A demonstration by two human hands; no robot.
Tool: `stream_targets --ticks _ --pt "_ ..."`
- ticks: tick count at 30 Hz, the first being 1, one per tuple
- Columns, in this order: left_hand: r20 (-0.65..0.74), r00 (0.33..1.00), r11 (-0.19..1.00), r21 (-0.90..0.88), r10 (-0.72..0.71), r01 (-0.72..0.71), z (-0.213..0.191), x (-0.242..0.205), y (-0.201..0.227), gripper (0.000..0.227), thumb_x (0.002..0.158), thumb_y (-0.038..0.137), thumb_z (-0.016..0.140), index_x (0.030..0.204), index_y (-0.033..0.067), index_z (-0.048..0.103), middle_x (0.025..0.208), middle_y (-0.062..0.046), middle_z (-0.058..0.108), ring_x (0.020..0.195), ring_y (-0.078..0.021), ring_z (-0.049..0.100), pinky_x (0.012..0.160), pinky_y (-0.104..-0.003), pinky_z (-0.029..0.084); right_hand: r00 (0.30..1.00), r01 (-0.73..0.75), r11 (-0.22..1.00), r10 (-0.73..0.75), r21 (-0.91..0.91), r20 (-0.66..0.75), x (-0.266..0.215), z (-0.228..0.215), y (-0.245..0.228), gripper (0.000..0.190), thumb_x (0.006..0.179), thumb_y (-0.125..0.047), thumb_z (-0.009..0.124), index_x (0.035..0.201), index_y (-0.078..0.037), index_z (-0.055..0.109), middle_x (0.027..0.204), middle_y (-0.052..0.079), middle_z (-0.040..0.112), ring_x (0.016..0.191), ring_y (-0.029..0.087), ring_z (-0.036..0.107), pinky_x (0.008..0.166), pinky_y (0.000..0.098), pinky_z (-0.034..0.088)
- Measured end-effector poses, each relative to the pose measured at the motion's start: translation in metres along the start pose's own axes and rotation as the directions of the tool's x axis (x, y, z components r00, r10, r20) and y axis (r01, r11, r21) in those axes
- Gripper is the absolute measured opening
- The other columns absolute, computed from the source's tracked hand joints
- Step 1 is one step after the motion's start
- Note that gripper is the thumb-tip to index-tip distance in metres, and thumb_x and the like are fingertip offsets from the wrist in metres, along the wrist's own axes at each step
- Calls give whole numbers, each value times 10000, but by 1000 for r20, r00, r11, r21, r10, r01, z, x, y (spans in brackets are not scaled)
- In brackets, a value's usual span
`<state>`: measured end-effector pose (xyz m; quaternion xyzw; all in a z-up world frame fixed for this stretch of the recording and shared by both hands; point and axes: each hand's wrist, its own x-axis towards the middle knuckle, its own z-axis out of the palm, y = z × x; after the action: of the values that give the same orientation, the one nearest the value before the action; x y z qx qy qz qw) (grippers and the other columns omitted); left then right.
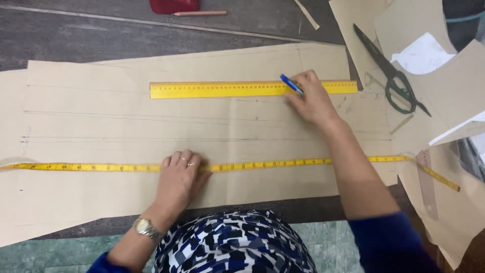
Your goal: The person uses a yellow ruler and a flexible measuring tape to measure and mark lines on a large piece of beige fabric. They draw straight lines with a blue pen along the ruler and make small marks at specific intervals using the measuring tape.
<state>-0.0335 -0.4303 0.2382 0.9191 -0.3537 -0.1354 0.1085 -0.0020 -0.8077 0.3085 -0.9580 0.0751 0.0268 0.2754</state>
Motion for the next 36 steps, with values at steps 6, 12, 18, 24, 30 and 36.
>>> stream_targets --ticks 6,12,18,24,30,36 --pt "173 960 924 -352 219 -148 -63 -30 16 109 899 174 640 867 70 645 888 -23 654 728 -218 663 691 -339 632 881 -278 920 359 -277 309 37 -19 -53 627 837 -323 727 1353 -145 419 1267 95 411 1065 260 552 946 370 478" --pt "292 952 872 -486 92 65 -68 -63 8 245 890 257 627 1063 91 576 1067 -43 690 789 -187 756 653 -295 678 901 -157 921 281 -357 330 54 -6 -26 478 802 -363 774 1101 -105 505 1131 109 522 947 269 544 783 411 470" --pt "261 908 936 -45 -328 350 -62 -95 -17 344 934 514 466 934 173 515 827 -43 668 653 -262 691 558 -421 590 961 -205 960 235 -193 146 30 -6 -42 182 908 -232 678 1020 -135 572 1046 52 692 922 280 631 769 438 480" --pt "-92 845 788 322 -526 525 -47 -125 -67 492 903 651 419 948 181 559 771 -45 649 551 -250 672 404 -403 507 985 168 985 -169 -24 -18 -2 23 -37 195 912 -239 672 957 -60 607 898 107 625 806 314 592 707 400 425" --pt "-236 659 675 16 -715 738 -73 -133 -110 459 876 481 629 1129 102 568 1106 -121 543 959 -313 599 587 -464 569 903 -138 980 184 -144 389 -46 55 -147 209 908 -379 557 1030 -250 667 937 0 677 856 227 629 694 393 494" --pt "-331 501 577 -189 -799 795 -57 -133 -121 420 886 421 671 1199 168 551 1132 -44 501 987 -316 647 793 -508 565 922 46 988 -98 145 374 -68 104 -173 174 881 -305 645 920 -140 679 877 82 688 889 307 689 766 391 536"
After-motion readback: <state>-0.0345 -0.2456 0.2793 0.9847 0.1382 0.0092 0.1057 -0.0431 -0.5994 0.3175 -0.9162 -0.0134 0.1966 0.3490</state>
